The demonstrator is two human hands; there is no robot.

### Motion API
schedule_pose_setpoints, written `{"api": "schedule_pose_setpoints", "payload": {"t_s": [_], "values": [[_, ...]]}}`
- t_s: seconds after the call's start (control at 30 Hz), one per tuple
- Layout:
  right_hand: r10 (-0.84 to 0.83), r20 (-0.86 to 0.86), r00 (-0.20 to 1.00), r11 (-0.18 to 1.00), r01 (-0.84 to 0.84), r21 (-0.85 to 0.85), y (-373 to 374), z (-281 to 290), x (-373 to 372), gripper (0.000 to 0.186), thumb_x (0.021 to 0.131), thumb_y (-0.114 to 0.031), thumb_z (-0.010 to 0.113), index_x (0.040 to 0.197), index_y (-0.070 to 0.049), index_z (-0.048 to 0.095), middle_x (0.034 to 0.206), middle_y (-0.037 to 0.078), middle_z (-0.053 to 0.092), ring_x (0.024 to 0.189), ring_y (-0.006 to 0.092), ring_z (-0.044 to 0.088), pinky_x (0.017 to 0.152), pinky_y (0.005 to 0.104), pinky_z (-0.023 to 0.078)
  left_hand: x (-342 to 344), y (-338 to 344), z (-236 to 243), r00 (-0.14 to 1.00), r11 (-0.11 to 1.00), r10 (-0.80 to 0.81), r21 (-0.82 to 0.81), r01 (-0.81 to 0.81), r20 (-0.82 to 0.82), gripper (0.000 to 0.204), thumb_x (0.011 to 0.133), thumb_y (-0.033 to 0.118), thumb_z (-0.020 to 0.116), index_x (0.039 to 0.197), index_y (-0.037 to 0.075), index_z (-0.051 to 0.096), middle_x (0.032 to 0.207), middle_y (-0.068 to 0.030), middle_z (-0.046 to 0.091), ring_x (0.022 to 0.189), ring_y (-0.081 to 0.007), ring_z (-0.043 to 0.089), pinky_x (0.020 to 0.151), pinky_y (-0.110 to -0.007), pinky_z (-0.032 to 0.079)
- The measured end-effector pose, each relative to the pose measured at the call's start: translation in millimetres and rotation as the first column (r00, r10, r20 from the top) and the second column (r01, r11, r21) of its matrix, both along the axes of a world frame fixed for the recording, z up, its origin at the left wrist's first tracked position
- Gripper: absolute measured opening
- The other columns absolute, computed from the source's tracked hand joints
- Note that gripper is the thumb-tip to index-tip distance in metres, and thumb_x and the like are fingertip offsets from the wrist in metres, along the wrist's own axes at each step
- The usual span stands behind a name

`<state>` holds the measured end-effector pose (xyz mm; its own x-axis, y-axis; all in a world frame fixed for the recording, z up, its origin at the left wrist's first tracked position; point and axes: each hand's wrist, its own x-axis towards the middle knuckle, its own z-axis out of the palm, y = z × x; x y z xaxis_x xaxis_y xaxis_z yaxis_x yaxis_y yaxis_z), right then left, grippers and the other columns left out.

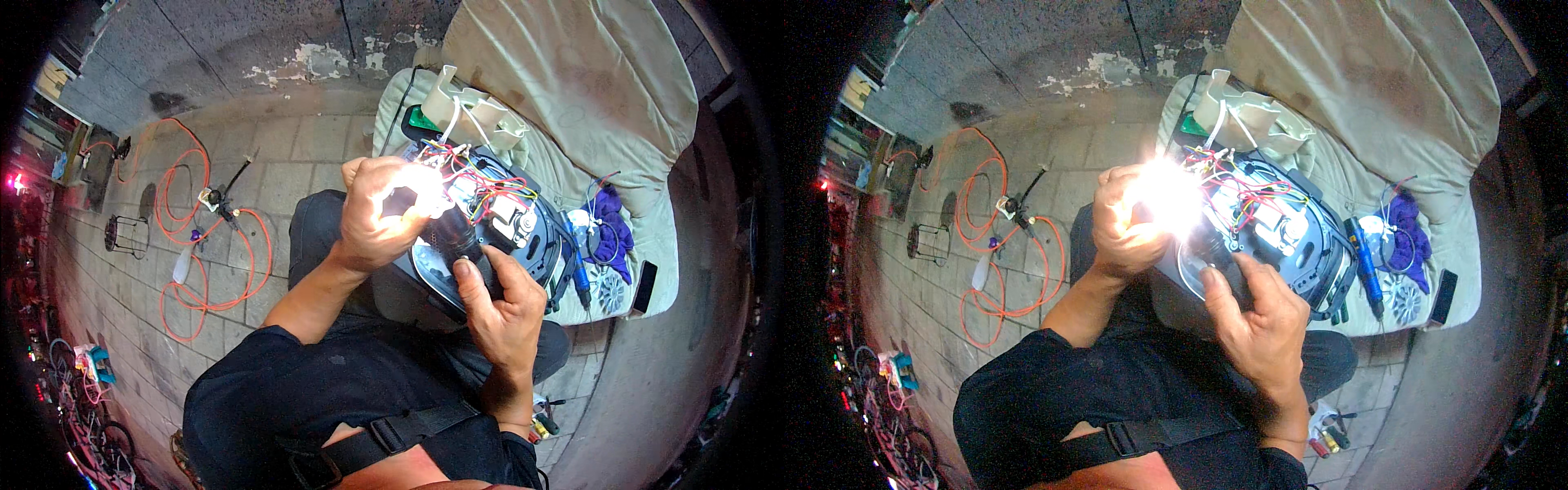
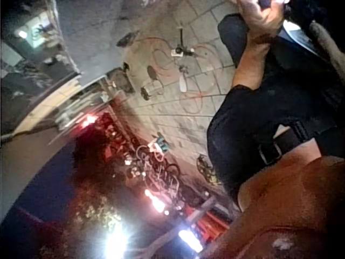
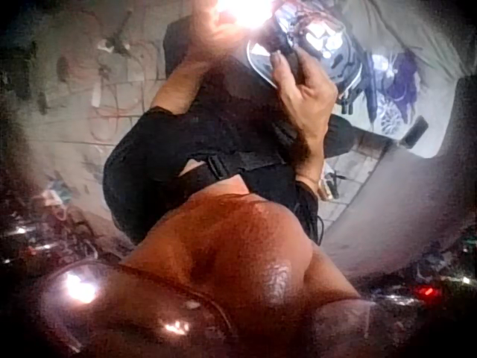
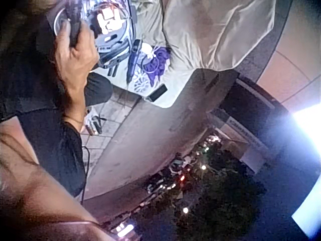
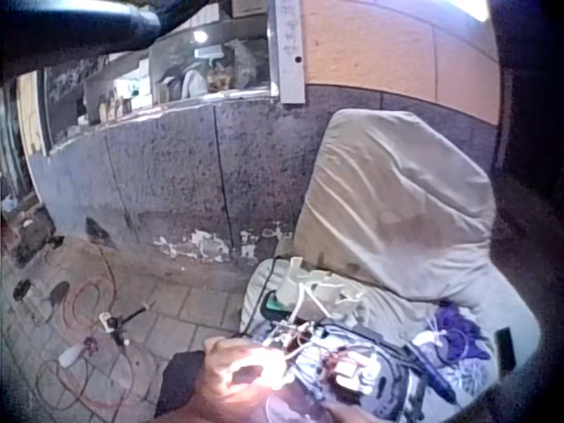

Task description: The person repairs a disassembled electric scooter headlight assembly by hand, connecting wires and using a flashlight to inspect the internal components. They use pliers to strip or adjust wires and test the light output before briefly walking into a shop and returning to the work area.

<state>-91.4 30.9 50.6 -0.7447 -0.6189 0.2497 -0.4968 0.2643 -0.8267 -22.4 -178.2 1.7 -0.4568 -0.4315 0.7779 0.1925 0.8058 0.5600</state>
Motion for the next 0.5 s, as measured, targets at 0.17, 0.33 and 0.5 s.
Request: {"api": "schedule_pose_setpoints", "payload": {"t_s": [0.17, 0.33, 0.5], "values": [[-0.038, 0.108, 0.993, 0.999, 0.035, 0.029, 3, 3, 1, 0.034, 0.091, -0.022, 0.084, 0.110, 0.005, 0.075, 0.090, 0.021, 0.075, 0.079, 0.0317, 0.076, 0.072, 0.0373, 0.058, -3, 3, -1, 0.995, 0.998, -0.043, 0.032, 0.046, -0.087, 0.029, 0.084, 0.014, 0.087, 0.110, 0.012, 0.076, 0.111, 0.0009, 0.076, 0.106, -0.0184, 0.065, 0.100, -0.036, 0.039], [-0.047, 0.067, 0.997, 0.999, 0.046, 0.025, 5, 5, -1, 0.033, 0.091, -0.022, 0.085, 0.109, 0.004, 0.075, 0.089, 0.021, 0.074, 0.078, 0.0324, 0.076, 0.071, 0.0377, 0.057, -4, 5, -8, 0.996, 0.996, -0.047, 0.066, 0.052, -0.073, 0.028, 0.084, 0.016, 0.086, 0.111, 0.011, 0.076, 0.113, 0.0001, 0.076, 0.107, -0.0185, 0.064, 0.100, -0.037, 0.039], [-0.011, -0.035, 0.999, 1.000, 0.012, 0.013, 7, 1, -4, 0.034, 0.092, -0.021, 0.086, 0.112, 0.005, 0.076, 0.087, 0.012, 0.076, 0.075, 0.0143, 0.068, 0.069, 0.0290, 0.054, -4, 2, -13, 0.996, 0.999, -0.023, 0.036, 0.026, -0.087, 0.028, 0.085, 0.016, 0.085, 0.111, 0.011, 0.077, 0.114, -0.0009, 0.076, 0.107, -0.0180, 0.063, 0.101, -0.037, 0.038]]}}
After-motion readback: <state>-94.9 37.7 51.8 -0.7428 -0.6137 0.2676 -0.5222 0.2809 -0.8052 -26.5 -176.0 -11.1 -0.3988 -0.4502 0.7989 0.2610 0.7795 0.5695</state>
